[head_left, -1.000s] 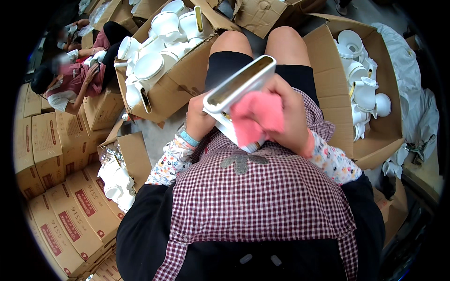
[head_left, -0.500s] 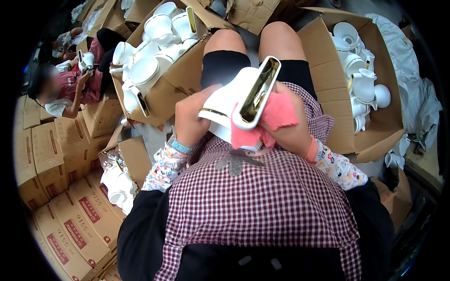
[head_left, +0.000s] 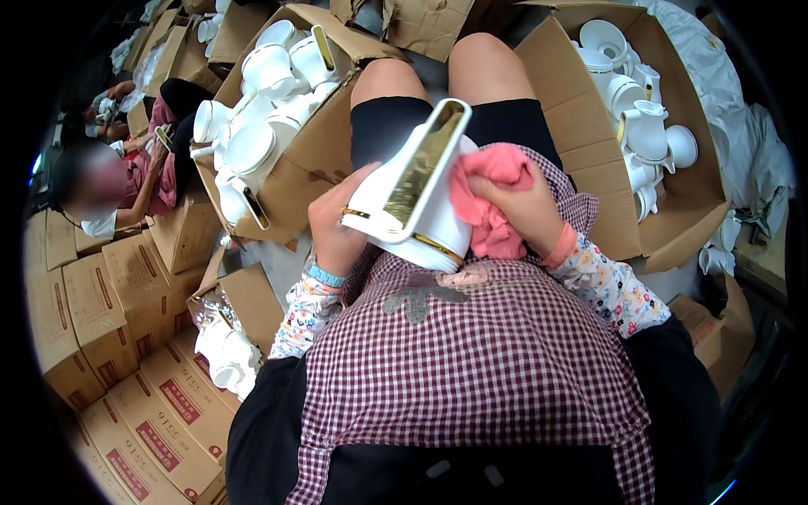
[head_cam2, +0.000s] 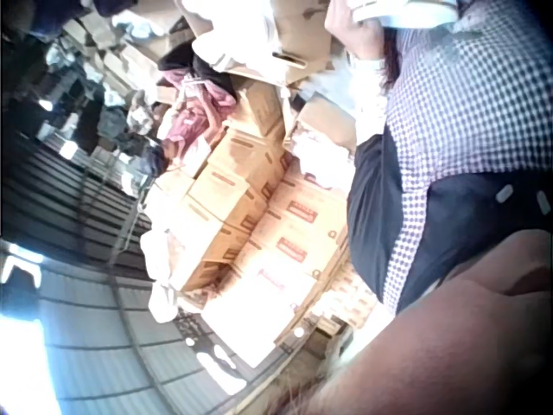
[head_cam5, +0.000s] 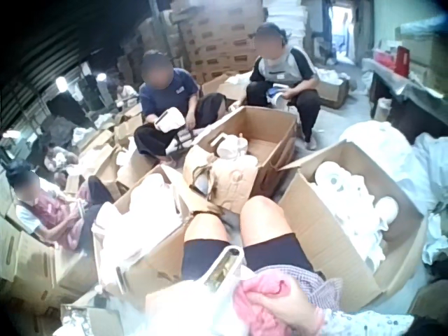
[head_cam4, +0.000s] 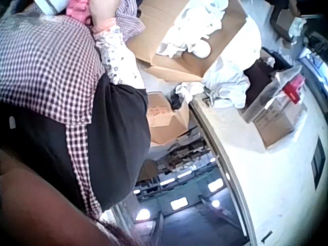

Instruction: The person sits on the floor and wipes white ceramic pitchers with a pink cloth. They occasionally spray a cleaning solution onto the pitchers before wiping them down. The person handles the pitchers one at a time, rotating them to clean different sides.

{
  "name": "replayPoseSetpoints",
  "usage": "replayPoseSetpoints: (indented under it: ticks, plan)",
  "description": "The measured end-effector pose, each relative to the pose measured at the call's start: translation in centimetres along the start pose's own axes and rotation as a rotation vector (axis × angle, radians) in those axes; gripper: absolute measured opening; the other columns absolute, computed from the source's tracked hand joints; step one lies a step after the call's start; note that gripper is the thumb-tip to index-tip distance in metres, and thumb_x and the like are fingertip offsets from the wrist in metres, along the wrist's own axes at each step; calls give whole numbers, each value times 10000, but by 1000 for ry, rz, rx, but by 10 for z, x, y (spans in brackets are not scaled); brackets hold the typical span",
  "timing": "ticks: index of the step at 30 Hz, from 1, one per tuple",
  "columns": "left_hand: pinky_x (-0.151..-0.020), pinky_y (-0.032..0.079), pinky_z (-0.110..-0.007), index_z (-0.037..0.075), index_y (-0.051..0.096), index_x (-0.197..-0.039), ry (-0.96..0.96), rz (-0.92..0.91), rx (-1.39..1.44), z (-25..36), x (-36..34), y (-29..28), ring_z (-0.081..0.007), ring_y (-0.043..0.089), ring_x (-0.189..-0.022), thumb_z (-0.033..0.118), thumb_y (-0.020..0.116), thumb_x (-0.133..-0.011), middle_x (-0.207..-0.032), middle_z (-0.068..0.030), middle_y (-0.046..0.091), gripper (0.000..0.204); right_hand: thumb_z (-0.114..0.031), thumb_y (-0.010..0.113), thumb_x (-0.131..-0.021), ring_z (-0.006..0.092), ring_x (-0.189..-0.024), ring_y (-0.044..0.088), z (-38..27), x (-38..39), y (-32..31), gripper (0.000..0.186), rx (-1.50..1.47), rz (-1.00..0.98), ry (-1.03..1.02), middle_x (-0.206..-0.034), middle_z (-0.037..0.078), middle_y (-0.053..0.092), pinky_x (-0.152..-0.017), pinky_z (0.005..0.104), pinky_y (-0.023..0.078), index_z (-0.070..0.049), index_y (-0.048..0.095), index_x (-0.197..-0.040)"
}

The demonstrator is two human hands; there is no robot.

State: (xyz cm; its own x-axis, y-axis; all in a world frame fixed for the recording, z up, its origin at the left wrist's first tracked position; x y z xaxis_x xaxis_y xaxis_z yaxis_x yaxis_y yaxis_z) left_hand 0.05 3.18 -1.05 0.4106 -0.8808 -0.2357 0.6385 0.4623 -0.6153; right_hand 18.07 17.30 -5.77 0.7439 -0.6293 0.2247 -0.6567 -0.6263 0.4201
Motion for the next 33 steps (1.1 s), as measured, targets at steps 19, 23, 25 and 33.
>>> replayPoseSetpoints:
  ticks: [19, 23, 25, 33]
  plan:
    - [-725, 549, -351, 25, 639, -1174, 274, -79, -225, 45, -22, -12, -313, 686, -834, 23, 670, -671, -968, -180, 689, 504, -305, 761, -811, 166, -765, 639, -3, -53, 17, 313, 506, 113, -394, -833, 83, 654, -681, 308, 527, -38, 612, -878]
    - [-672, 540, -363, 83, 637, -1197, 265, -113, -206, 39, -28, -9, -321, 669, -769, -5, 628, -645, -935, -164, 687, 559, -202, 732, -829, 224, -773, 698, -28, -50, 16, 251, 648, 90, -496, -836, 132, 704, -690, 314, 540, -12, 678, -983]
    - [-669, 542, -341, 90, 659, -1176, 209, -76, -151, 30, -18, -8, -307, 679, -757, 7, 617, -683, -893, -157, 695, 502, -151, 712, -836, 211, -844, 695, -38, -39, 23, 244, 521, -15, -402, -915, 143, 706, -749, 304, 534, -8, 670, -1029]
    - [-714, 551, -325, 85, 662, -1183, 201, -60, -11, 26, -20, -8, -285, 702, -805, -13, 606, -714, -935, -161, 703, 483, -189, 749, -791, 255, -1022, 620, -54, -53, -2, 566, 791, -436, -501, -1162, 163, 621, -899, 335, 479, -33, 532, -1290]
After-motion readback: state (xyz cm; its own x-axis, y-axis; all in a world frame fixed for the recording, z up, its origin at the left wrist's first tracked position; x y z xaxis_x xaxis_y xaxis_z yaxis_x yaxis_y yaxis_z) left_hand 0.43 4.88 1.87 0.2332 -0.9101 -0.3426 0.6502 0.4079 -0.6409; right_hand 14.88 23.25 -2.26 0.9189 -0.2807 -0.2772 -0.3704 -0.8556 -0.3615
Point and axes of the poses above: each hand's wrist, its own x-axis away from the middle knuckle, its own y-axis out of the palm, z = x × y, the point moved 6 cm from there along -x, towards the middle knuckle
